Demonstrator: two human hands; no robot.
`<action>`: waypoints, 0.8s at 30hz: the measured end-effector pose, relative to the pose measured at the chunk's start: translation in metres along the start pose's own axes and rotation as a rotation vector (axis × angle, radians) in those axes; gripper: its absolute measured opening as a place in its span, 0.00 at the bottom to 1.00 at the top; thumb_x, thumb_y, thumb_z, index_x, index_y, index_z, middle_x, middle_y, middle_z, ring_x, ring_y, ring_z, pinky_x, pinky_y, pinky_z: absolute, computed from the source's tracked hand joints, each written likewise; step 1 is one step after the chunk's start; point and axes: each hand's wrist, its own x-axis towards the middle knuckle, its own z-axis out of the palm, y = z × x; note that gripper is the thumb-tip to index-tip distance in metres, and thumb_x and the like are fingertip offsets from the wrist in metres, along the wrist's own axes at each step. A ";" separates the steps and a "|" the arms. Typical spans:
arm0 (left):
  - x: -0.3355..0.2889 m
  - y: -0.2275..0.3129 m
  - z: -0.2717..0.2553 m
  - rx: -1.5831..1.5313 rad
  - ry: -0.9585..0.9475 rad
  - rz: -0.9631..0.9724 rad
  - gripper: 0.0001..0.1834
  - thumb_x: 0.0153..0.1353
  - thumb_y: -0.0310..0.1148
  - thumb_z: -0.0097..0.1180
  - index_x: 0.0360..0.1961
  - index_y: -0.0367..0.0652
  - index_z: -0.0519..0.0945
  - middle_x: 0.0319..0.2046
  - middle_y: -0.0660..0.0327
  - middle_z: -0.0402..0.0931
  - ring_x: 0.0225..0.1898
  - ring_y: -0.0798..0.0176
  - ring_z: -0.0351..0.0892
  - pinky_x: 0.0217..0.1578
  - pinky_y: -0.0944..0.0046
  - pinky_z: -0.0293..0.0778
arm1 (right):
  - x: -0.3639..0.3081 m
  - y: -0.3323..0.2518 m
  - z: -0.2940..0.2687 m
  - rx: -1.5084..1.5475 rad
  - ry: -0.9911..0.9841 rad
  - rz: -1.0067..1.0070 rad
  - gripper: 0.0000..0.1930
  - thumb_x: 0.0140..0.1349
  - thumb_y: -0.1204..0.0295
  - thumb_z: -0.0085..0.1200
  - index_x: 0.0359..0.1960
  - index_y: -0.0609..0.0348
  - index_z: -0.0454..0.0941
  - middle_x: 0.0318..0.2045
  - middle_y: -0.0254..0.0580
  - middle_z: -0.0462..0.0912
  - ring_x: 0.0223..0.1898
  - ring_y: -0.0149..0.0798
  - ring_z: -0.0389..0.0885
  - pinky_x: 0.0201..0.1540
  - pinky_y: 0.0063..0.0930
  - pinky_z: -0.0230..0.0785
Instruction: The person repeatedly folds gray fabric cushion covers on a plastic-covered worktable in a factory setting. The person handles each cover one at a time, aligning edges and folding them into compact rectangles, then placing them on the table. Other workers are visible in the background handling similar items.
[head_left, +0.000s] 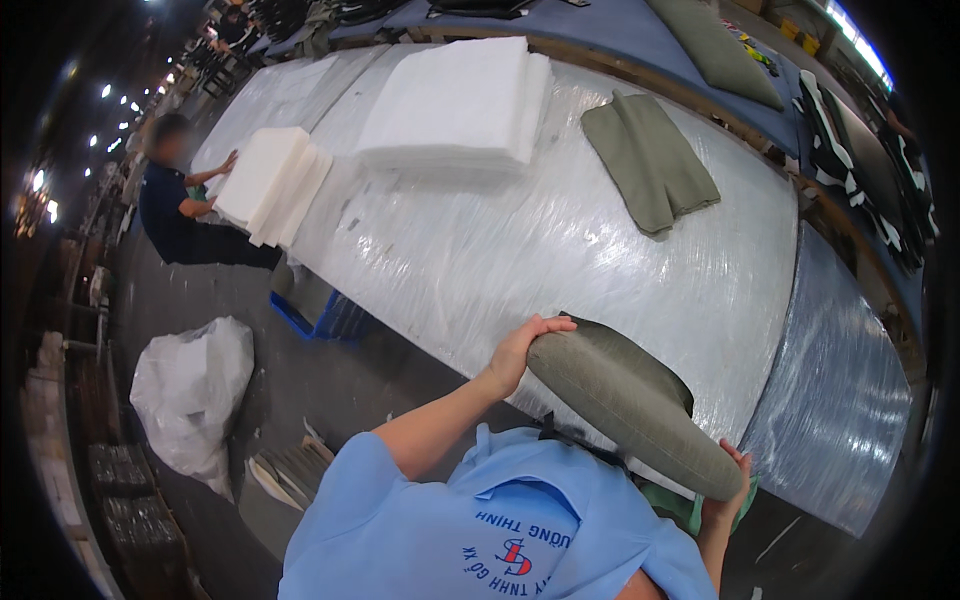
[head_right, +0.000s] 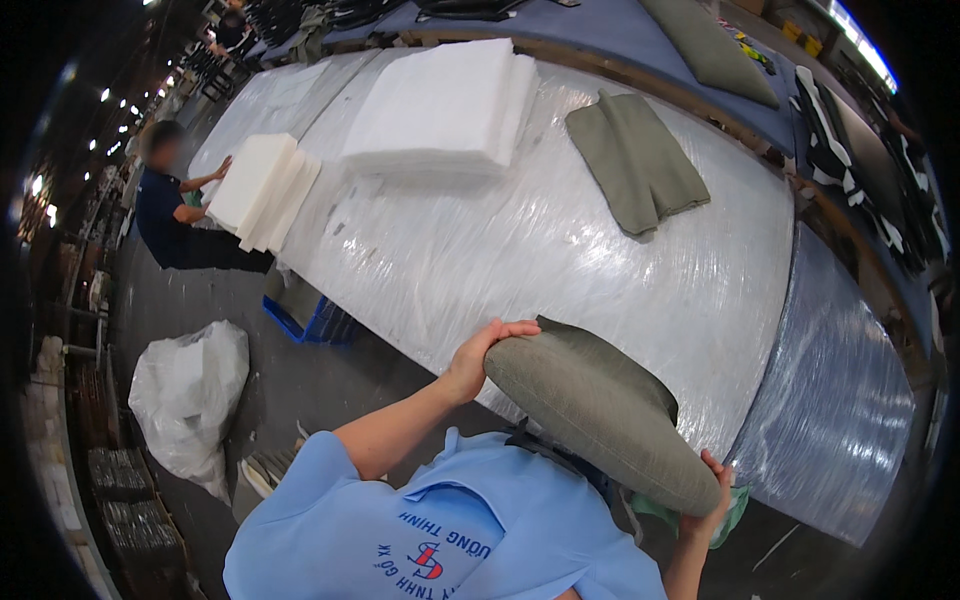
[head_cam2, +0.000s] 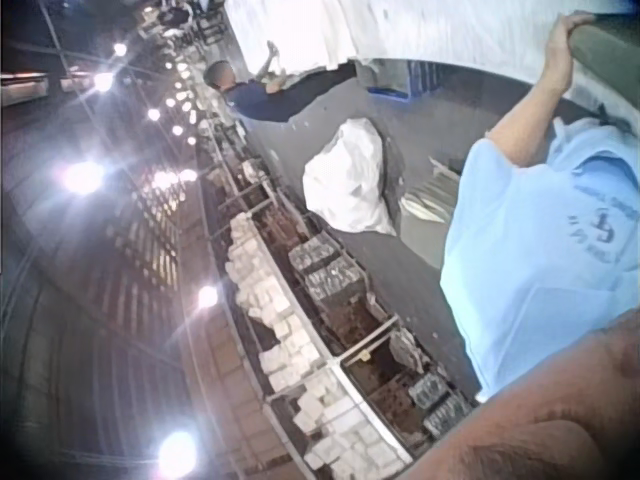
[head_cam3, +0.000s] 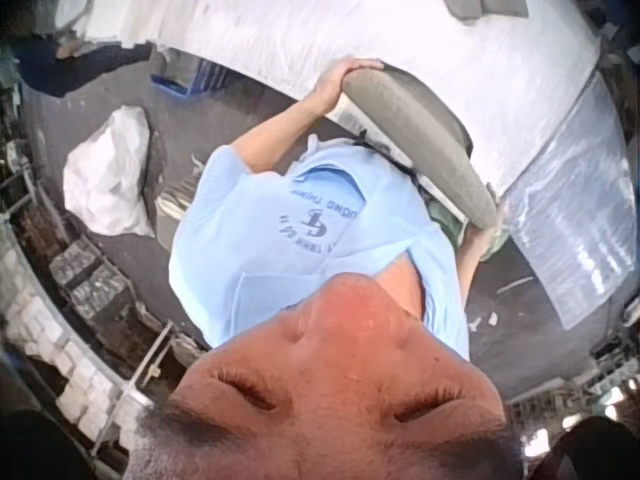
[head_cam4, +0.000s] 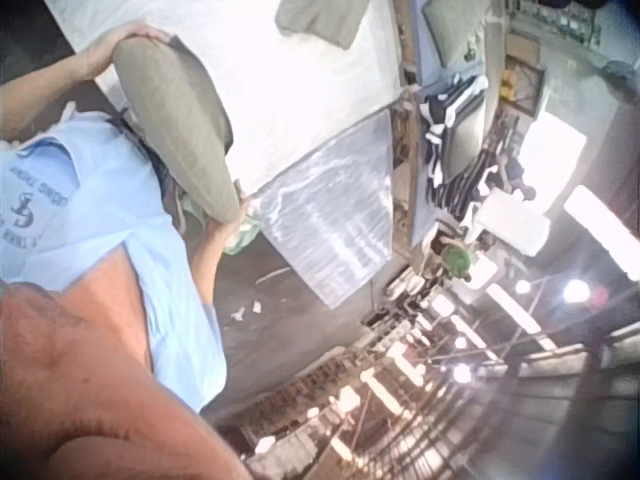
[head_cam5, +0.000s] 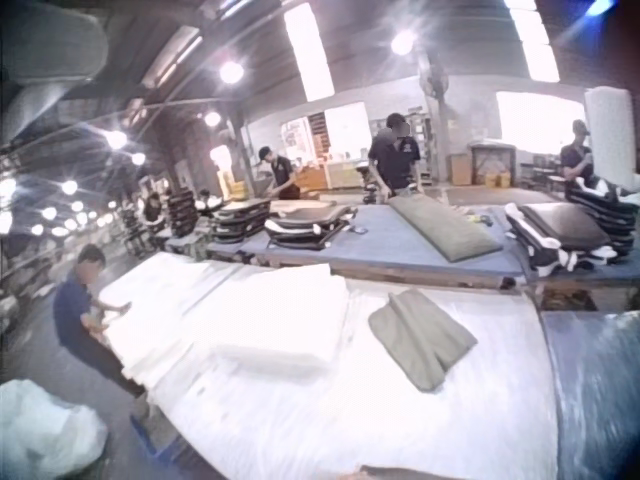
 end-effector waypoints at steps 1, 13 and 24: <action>-0.006 0.004 -0.002 0.026 0.010 -0.077 0.32 0.79 0.50 0.30 0.60 0.37 0.80 0.66 0.53 0.72 0.68 0.58 0.67 0.70 0.59 0.59 | -0.005 -0.002 -0.007 -0.020 0.004 0.065 0.31 0.77 0.45 0.41 0.58 0.65 0.76 0.54 0.51 0.82 0.56 0.44 0.81 0.62 0.41 0.70; -0.006 0.054 0.014 0.083 -0.045 -0.769 0.36 0.72 0.42 0.52 0.75 0.38 0.59 0.68 0.50 0.67 0.67 0.56 0.69 0.65 0.58 0.67 | -0.031 -0.056 0.038 -0.402 0.017 0.599 0.37 0.72 0.54 0.55 0.75 0.60 0.57 0.69 0.50 0.70 0.66 0.47 0.73 0.66 0.45 0.68; 0.053 0.004 0.002 0.349 -0.025 -1.148 0.42 0.72 0.48 0.55 0.75 0.34 0.52 0.68 0.42 0.65 0.64 0.50 0.73 0.60 0.49 0.76 | 0.034 -0.009 0.029 -0.546 0.060 1.053 0.36 0.73 0.48 0.52 0.68 0.69 0.67 0.59 0.55 0.80 0.55 0.48 0.83 0.56 0.47 0.78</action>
